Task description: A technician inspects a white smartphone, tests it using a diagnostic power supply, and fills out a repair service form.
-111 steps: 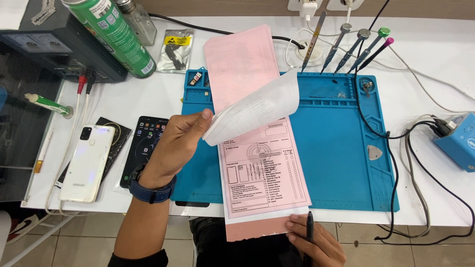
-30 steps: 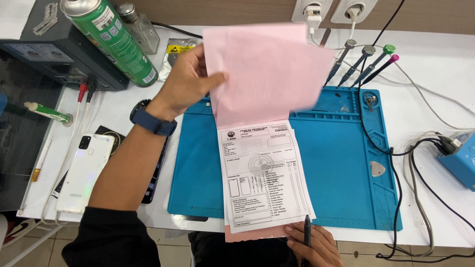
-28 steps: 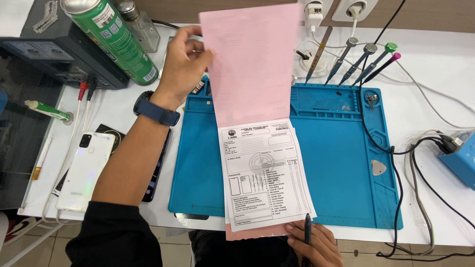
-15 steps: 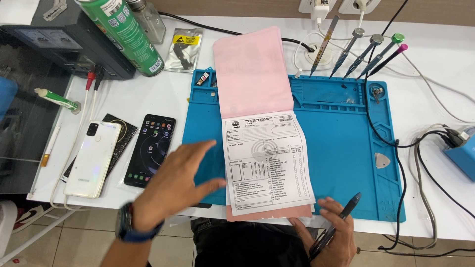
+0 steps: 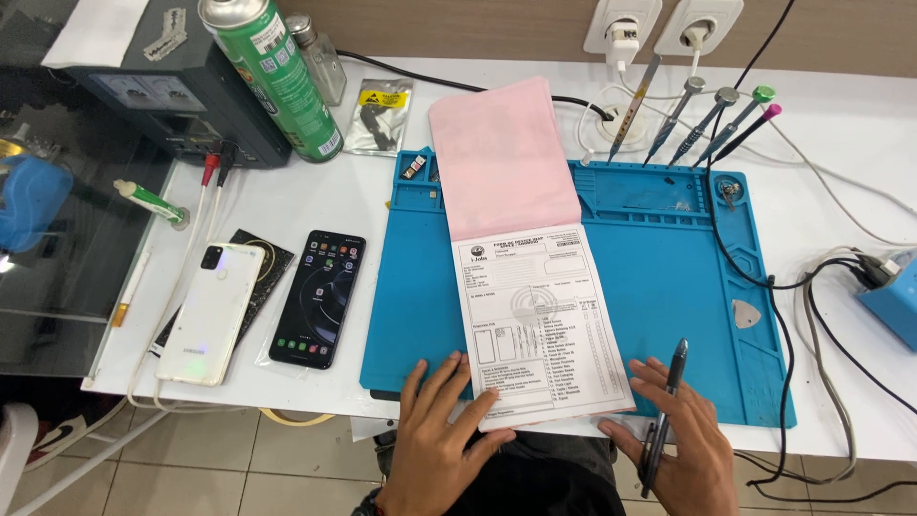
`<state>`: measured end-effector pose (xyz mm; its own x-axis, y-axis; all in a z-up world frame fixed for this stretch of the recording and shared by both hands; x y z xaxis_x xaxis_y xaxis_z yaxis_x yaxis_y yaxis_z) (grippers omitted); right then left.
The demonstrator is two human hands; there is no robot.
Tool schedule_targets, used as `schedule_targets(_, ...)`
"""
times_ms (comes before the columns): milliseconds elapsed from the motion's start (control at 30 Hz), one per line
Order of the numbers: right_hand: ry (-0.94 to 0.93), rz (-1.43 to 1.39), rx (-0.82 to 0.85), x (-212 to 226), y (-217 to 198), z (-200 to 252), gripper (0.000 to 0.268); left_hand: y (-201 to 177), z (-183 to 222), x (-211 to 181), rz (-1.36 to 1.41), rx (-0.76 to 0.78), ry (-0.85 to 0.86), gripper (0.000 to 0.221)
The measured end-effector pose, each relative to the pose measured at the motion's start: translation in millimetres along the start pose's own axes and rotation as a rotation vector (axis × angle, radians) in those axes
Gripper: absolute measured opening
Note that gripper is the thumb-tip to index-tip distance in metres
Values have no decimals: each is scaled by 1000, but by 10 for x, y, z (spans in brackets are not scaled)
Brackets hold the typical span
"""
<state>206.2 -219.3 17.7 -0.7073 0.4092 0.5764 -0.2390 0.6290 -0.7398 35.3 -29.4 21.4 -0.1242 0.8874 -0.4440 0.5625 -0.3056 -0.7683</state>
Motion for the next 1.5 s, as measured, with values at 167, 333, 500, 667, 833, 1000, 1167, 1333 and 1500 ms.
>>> schedule_targets(167,152,36,0,-52,-57,-85,58,140,122,-273,-1,-102,50,48)
schedule_targets(333,308,285,9,-386,-152,-256,60,243,33,-579,152,-8,203,70)
schedule_targets(500,248,259,-140,-276,-276,-390,45,237,-57,-488,425,293,336,72)
schedule_targets(667,275,304,-176,-250,-255,-421,45,-91,-371,-61,295,283,416,53)
schedule_targets(833,154,265,-450,-212,-382,-182,19,182,-785,173,-205,175,682,28)
schedule_targets(1000,212,243,-378,-272,-341,-237,21,736,-1003,252,-292,312,836,24)
schedule_targets(1167,102,264,-365,-203,-332,-305,18,677,-918,133,-253,111,889,4)
schedule_targets(1333,114,252,-366,-236,-346,-247,19,703,-799,-20,-289,36,935,16)
schedule_targets(1500,249,249,-195,-436,-340,-322,35,780,-716,-197,-308,26,959,14)
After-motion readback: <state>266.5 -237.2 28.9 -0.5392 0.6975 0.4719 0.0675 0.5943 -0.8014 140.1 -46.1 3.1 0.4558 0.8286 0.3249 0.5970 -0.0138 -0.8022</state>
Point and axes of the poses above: each hand's wrist, its own z-axis away from the middle knuckle, its own y-axis out of the palm, x = y × z, the point moved 10 cm from there along -z, towards the middle knuckle, and after that the axes turned 3 degrees about -z, right-handed, at the moved point
